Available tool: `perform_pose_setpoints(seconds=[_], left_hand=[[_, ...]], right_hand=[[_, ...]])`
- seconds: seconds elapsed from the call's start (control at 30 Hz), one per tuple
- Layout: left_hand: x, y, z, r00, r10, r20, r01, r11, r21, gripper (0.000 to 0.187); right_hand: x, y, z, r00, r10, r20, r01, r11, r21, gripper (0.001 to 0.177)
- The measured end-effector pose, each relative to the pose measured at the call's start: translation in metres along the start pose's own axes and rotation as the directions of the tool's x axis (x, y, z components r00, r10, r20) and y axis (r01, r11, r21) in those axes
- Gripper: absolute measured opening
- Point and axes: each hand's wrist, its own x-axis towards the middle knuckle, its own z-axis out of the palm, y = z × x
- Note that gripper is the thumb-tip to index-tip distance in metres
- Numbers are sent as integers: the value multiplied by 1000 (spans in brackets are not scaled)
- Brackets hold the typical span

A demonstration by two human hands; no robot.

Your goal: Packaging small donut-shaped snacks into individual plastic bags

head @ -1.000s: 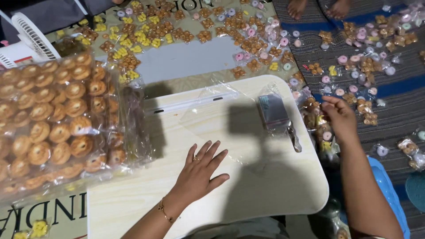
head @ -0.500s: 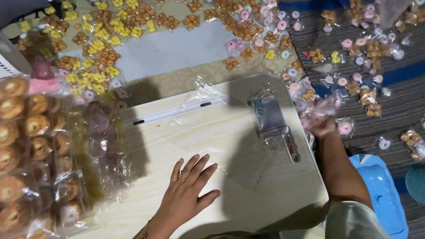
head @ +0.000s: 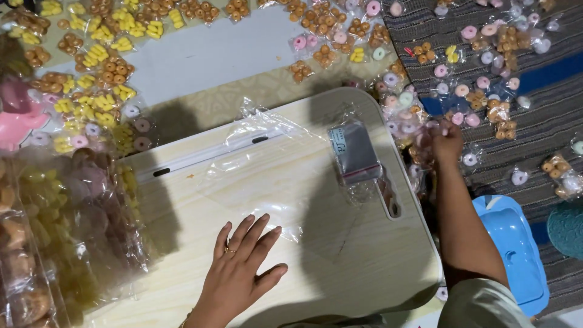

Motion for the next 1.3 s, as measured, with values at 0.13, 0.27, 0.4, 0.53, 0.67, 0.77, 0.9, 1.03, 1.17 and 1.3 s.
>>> perform_pose_setpoints(seconds=[0.13,0.27,0.4,0.53,0.67,0.77,0.9,1.03,1.17,1.3], left_hand=[[0,0,-1,1000,-7,9,7,1000,-7,60],[-2,2,-3,1000,4,-22,-5,1000,-17,60],[-4,3,-1,996,24,-91,-24,1000,5,57],[0,7,-5,983,70,-172,-73,997,-13,36],[-6,2,-2,994,19,-104,-31,992,-119,16],[-9,-1,0,994,6,-112,-22,990,-140,19],[-9,5,3,990,19,-139,-17,1000,12,60],[-6,7,3,978,60,-199,-66,998,-23,40],[-2,8,-1,955,119,-273,-140,988,-59,13],[-19,-4,10,962,28,-271,-56,994,-98,26]], right_hand=[[-82,-148,-30,991,49,121,-14,962,-274,39],[-145,-244,-53,899,-308,312,325,946,-4,44],[-231,-320,-71,566,-747,349,777,624,78,44],[-296,-318,-38,289,-807,515,957,256,-135,58],[-321,-313,-21,127,-819,559,987,159,10,58],[-321,-308,-17,120,-803,583,983,178,43,61],[-317,-322,-28,181,-591,786,943,332,32,61],[-312,-312,-20,144,-629,764,952,300,68,57],[-302,-305,-15,98,-750,654,942,281,181,56],[-286,-302,-12,83,-801,592,884,334,327,36]])
